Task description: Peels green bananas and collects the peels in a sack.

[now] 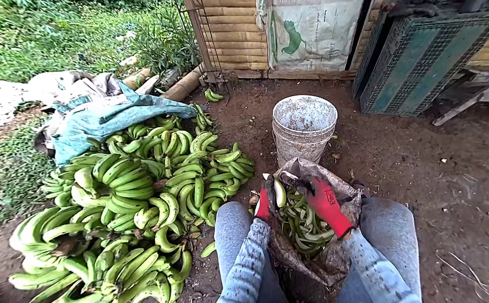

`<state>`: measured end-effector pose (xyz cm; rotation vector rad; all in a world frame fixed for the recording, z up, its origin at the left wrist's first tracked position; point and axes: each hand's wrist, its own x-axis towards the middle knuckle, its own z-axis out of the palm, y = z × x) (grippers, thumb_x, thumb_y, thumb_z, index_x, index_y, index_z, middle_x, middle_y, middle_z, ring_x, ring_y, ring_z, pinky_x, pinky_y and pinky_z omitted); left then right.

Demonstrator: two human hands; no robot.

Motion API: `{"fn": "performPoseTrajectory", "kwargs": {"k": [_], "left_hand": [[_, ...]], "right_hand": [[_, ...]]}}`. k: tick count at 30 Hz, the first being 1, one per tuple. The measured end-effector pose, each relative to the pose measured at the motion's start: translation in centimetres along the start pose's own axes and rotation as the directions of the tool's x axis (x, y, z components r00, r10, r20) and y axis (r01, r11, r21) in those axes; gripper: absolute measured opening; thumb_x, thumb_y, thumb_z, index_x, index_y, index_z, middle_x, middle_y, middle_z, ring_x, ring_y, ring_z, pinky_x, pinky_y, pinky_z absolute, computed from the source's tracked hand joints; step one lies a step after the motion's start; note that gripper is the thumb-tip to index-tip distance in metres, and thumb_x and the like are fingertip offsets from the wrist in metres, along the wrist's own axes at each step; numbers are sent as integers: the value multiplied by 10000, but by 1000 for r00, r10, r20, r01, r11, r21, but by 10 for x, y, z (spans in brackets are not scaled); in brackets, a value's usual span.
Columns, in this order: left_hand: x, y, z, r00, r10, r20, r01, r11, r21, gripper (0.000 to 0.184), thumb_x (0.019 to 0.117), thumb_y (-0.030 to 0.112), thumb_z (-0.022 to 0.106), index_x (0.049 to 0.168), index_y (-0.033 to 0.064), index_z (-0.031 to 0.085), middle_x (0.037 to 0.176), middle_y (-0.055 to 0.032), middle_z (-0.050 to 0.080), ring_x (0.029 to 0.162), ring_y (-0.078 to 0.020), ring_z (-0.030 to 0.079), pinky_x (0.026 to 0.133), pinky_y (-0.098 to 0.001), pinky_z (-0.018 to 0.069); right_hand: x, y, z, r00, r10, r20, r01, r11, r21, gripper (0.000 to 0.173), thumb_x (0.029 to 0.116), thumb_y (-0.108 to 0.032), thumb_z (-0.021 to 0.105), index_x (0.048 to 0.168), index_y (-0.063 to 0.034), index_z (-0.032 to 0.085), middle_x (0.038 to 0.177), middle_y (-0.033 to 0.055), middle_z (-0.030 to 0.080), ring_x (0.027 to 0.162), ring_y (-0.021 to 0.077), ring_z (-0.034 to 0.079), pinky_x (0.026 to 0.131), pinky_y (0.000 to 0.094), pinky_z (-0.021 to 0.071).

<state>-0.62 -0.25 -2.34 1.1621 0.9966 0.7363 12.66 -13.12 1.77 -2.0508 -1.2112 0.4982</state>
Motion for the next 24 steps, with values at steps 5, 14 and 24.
{"fn": "performPoseTrajectory", "kwargs": {"k": [5,14,24], "left_hand": [[-1,10,3,998,28,-61,-54,871,-488,409,1134,294,247,1160,20,550,862,-90,621,747,-165,633,689,-330,563],[-17,7,5,988,150,22,-151,953,261,431,1124,169,310,1425,-90,481,1347,-257,581,1226,-235,576,1079,-357,442],[-20,8,17,968,182,170,-229,920,319,390,1078,184,465,1382,-47,542,1201,-190,658,1063,-186,648,970,-345,526]], "right_hand": [[-23,-15,21,993,-71,93,80,993,-90,388,984,-257,612,1343,-121,670,1285,212,647,1144,363,657,984,522,527],[4,0,21,999,-13,45,18,992,-122,381,1035,-226,553,1380,-97,648,1345,240,617,1226,388,619,1057,518,482],[20,22,7,995,7,-99,-1,998,58,354,1033,-248,570,1331,-86,669,1246,175,692,1168,299,664,1054,488,500]]}}
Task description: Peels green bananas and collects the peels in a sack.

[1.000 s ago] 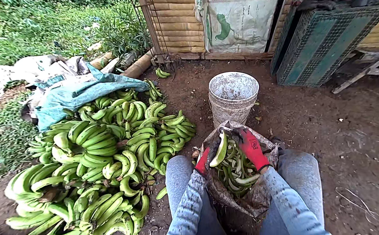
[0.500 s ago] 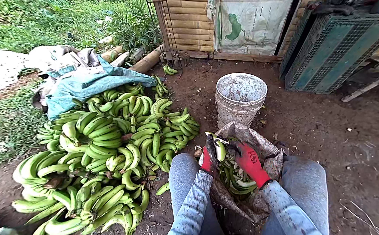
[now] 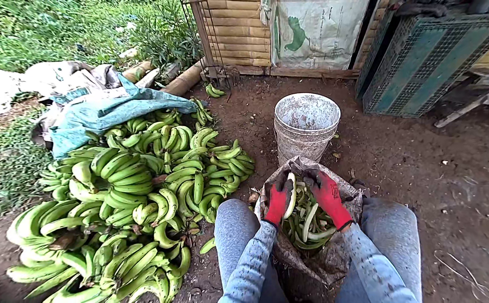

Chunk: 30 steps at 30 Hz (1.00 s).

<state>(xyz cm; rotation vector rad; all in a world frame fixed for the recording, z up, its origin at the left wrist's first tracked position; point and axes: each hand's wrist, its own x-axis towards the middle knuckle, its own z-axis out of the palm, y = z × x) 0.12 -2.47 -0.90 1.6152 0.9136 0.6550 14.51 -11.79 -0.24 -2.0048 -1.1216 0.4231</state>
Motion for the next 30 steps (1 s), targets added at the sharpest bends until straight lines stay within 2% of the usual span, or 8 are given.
{"fn": "performPoseTrajectory", "kwargs": {"k": [4,7,12,17,21,24,27,30], "left_hand": [[19,1,-15,988,-139,64,142,667,-731,439,1120,316,237,1040,56,581,701,-31,601,552,-86,588,519,-229,532],[19,6,-17,961,-227,157,234,370,-899,588,1096,487,211,912,69,582,588,-25,541,440,-113,534,413,-248,485],[16,-3,-13,991,-129,-46,49,644,-763,399,1127,299,260,1120,70,587,733,-26,607,583,-98,605,532,-242,541],[2,-21,-10,999,-13,-46,-4,939,-345,410,1126,240,335,1368,-8,555,1153,-132,669,986,-137,652,903,-319,553],[11,-19,-7,968,-178,179,252,719,-647,462,1127,355,252,1130,45,594,716,-76,607,529,-149,585,472,-293,527],[10,3,-14,943,-153,294,332,427,-841,643,1094,472,158,934,62,627,603,-60,591,453,-147,575,407,-273,499],[15,6,-16,971,-69,231,238,417,-877,560,1093,347,174,941,75,639,624,-30,611,500,-101,589,468,-233,508],[6,-2,-14,992,-45,121,122,628,-768,399,1112,247,263,1081,54,611,731,-57,642,585,-121,625,525,-259,549]], "right_hand": [[-35,-8,3,938,-331,100,328,943,45,354,942,-291,695,1248,-119,741,1217,173,700,1131,299,675,1002,472,537],[-33,-7,2,901,-417,120,423,906,-23,339,922,-321,707,1204,-142,764,1221,178,704,1179,350,654,1038,522,503],[-24,-17,13,929,-357,99,367,924,-110,346,976,-273,624,1270,-130,737,1247,216,688,1194,405,639,1049,564,478],[4,-22,16,986,110,125,-99,991,-90,375,1049,-244,521,1363,-81,647,1292,213,654,1201,344,640,1066,501,482],[9,-6,8,984,179,-7,-179,984,-1,374,1047,-254,550,1331,-28,641,1251,215,679,1186,332,652,1068,492,480],[-7,-3,-4,994,-77,79,61,980,187,338,972,-261,672,1260,-87,712,1195,115,716,1112,198,681,1021,385,536],[-18,-10,-13,917,-300,262,275,953,131,374,927,-372,720,1241,-169,747,1219,92,704,1135,198,662,1032,414,517],[-18,-11,-3,963,-202,176,207,978,-8,380,962,-339,656,1285,-149,722,1261,144,685,1174,277,655,1044,474,509]]}}
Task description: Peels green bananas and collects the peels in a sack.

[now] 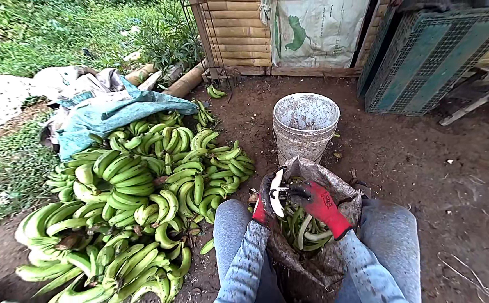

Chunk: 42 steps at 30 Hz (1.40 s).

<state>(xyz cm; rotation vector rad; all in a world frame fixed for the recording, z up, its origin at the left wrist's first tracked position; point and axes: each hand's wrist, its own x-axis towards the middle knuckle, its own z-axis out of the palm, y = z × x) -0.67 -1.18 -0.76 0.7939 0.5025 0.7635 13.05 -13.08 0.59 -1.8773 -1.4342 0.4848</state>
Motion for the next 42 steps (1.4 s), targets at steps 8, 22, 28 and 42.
{"fn": "performPoseTrajectory", "kwargs": {"k": [8,22,28,42], "left_hand": [[5,38,31,963,258,-76,-48,443,895,444,1066,195,523,1457,-15,503,1413,-258,563,1315,-345,548,1128,-493,405],[13,190,-134,896,431,104,-83,-67,994,566,1038,298,558,1530,52,422,1470,-211,520,1329,-342,542,1096,-531,453],[-79,20,-301,644,-236,-727,692,-224,686,571,1000,348,595,1399,-58,541,1402,-312,553,1338,-476,510,1080,-680,393],[-129,41,-279,508,433,-745,206,779,593,908,844,-11,706,1597,14,198,1474,-282,464,1250,-349,569,1015,-498,506]], "right_hand": [[16,15,-7,902,381,-205,-392,920,-17,375,1010,-295,617,1329,-104,664,1265,197,666,1158,352,655,1019,539,499],[5,15,20,970,234,-64,-241,960,-144,395,994,-347,665,1286,-82,691,1225,221,688,1141,388,659,997,609,486],[0,18,36,970,235,61,-221,959,-176,342,990,-282,670,1277,-99,702,1195,182,709,1122,351,674,995,584,502],[-6,3,38,967,240,81,-225,961,-159,423,1005,-186,608,1406,-54,589,1304,261,620,1166,400,639,1020,566,497]]}}
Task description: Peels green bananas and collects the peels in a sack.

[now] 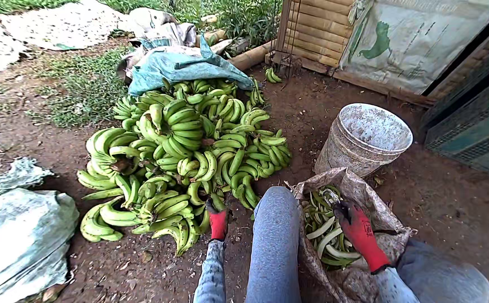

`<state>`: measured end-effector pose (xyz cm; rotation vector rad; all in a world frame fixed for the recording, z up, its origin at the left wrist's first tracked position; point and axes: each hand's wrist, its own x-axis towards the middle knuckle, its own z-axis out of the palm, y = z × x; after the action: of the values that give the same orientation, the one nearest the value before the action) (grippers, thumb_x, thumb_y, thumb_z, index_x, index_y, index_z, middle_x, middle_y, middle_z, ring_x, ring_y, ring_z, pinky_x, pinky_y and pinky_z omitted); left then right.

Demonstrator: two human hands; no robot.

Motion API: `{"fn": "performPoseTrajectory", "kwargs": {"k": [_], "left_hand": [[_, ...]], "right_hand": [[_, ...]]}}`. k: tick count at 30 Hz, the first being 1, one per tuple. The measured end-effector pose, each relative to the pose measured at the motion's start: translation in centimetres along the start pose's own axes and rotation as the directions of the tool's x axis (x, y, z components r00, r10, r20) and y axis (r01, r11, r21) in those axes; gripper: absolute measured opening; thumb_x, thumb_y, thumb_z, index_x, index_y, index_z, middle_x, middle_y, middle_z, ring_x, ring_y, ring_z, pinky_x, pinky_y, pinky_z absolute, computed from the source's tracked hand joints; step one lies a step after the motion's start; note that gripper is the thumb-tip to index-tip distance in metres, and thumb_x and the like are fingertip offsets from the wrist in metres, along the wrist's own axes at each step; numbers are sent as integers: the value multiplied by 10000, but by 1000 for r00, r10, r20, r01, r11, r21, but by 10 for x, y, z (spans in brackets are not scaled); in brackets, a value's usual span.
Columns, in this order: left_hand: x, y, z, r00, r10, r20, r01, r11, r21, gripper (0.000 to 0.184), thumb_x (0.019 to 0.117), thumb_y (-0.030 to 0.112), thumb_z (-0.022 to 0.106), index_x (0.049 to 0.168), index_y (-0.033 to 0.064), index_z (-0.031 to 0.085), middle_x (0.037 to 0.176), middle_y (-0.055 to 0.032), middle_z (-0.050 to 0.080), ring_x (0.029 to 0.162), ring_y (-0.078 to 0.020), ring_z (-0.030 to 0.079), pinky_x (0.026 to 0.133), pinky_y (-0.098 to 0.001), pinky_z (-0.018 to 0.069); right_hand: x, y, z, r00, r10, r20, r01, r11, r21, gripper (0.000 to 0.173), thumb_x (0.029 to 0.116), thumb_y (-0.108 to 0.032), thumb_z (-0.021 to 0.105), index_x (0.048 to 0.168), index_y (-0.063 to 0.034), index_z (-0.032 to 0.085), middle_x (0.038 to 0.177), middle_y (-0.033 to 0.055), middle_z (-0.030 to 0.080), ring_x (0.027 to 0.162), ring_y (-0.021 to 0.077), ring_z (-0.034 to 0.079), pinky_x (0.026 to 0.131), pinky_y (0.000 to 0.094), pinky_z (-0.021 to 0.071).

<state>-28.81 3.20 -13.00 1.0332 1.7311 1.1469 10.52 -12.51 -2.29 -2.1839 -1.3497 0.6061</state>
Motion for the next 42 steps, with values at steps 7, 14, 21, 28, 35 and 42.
{"fn": "performPoseTrajectory", "kwargs": {"k": [7,14,21,28,35,42], "left_hand": [[-40,232,45,823,473,314,-152,717,-681,541,890,286,612,1386,185,420,941,-24,640,762,-166,679,704,-390,618],[-126,250,170,640,510,575,159,644,-748,167,971,290,478,1062,187,572,736,30,597,579,-73,597,539,-252,547],[-152,204,223,571,374,731,458,594,-661,269,1022,243,349,974,115,580,680,-25,628,559,-134,639,534,-302,578],[-156,186,225,669,533,518,-203,801,-562,433,794,94,638,1206,-7,552,944,-40,660,837,-94,661,771,-285,580],[-150,184,228,673,404,620,-153,896,-418,346,1071,325,431,1231,56,576,795,-42,615,651,-130,611,615,-308,563],[-130,189,216,587,208,782,293,847,-445,476,1124,368,240,1088,53,596,666,-56,597,537,-140,602,506,-281,548]], "right_hand": [[-13,-57,-2,944,-322,67,284,901,328,520,1023,-272,587,1511,-113,503,1278,93,702,1055,176,706,966,401,565],[-12,-85,-43,918,-391,59,203,594,779,493,1045,-180,511,1485,30,442,794,-20,610,608,23,556,549,194,485],[-24,-28,-47,930,-309,197,-17,500,866,394,1043,-276,528,1386,-82,540,705,-80,567,542,16,526,484,177,443],[-21,-26,-9,995,31,92,-96,458,884,301,1088,-259,474,1259,-44,595,695,-38,583,525,38,530,482,199,462],[-36,8,69,759,47,649,-391,831,397,431,1103,-345,441,1343,-12,572,1039,193,640,834,258,622,788,465,537],[-7,0,-33,997,-51,60,22,913,408,375,1065,-326,519,1289,-38,603,986,114,697,823,183,691,798,387,579]]}}
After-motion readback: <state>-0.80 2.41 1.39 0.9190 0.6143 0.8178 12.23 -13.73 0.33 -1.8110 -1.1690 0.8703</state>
